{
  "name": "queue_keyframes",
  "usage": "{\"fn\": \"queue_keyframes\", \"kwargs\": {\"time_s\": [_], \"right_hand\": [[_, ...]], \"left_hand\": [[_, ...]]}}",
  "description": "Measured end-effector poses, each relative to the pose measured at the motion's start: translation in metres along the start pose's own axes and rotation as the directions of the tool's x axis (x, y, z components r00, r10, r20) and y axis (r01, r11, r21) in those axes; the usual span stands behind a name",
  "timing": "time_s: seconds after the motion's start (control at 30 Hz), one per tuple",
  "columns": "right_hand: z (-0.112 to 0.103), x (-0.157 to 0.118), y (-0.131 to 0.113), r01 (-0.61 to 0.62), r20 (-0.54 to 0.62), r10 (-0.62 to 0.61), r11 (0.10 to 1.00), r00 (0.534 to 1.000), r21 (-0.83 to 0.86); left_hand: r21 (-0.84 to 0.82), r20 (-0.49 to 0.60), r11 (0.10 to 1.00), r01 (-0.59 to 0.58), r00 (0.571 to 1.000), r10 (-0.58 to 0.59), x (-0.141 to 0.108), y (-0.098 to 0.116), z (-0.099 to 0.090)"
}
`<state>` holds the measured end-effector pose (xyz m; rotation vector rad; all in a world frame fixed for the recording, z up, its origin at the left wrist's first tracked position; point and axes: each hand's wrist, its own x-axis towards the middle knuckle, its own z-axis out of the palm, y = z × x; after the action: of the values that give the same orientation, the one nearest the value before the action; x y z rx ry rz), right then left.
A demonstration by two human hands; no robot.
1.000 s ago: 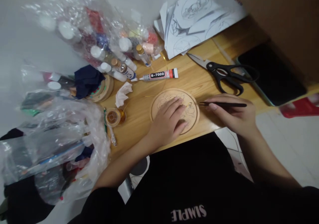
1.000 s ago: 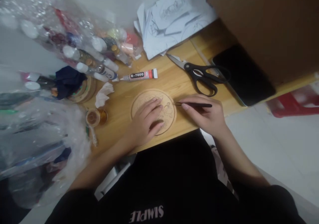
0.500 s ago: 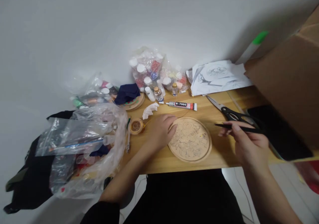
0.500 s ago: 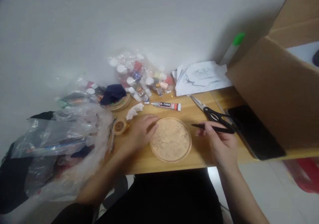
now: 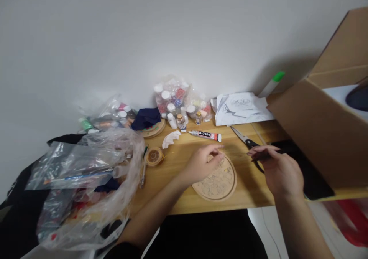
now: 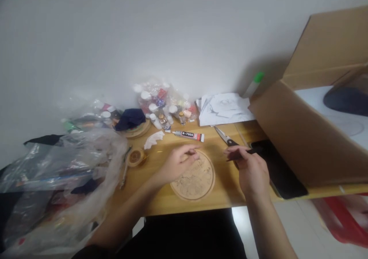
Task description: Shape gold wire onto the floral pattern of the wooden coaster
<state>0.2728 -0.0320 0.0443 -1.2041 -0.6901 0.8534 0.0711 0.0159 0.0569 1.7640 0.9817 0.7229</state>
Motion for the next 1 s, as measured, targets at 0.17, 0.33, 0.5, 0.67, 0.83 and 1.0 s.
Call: {"fn": "queue_keyframes", "kwargs": {"time_s": [0.17,0.33,0.5,0.67,0.83,1.0], "right_hand": [[0.009,0.001,-0.016,-0.012,0.076,0.013,1.0,0.997,-0.018],[0.019,-0.007,-0.037,0.017,0.198,-0.005,0.998,0.98,-0.06],[0.017,-0.021,-0.052,0.086,0.251,-0.063,0.993,0.966,-0.082],[0.01,-0.055,-0.063,0.15,0.238,-0.119,0.982,0.964,-0.116],[-0.004,-0.1,-0.051,0.21,0.147,-0.162,0.879,0.976,-0.427],[-0.024,-0.12,-0.024,0.129,-0.002,-0.191,0.671,0.982,-0.73]], "left_hand": [[-0.177,0.119,0.984,-0.031,0.992,0.052,-0.008,0.035,-0.001],[-0.441,0.179,0.897,0.019,0.981,0.067,-0.01,0.057,0.003],[-0.418,0.185,0.908,-0.016,0.977,0.103,-0.026,0.066,0.006],[-0.426,0.29,0.903,0.054,0.954,0.081,-0.046,0.074,0.015],[-0.285,0.383,0.94,0.185,0.921,-0.065,-0.066,0.059,0.045],[-0.12,0.352,0.973,0.196,0.925,-0.143,-0.082,0.042,0.072]]}}
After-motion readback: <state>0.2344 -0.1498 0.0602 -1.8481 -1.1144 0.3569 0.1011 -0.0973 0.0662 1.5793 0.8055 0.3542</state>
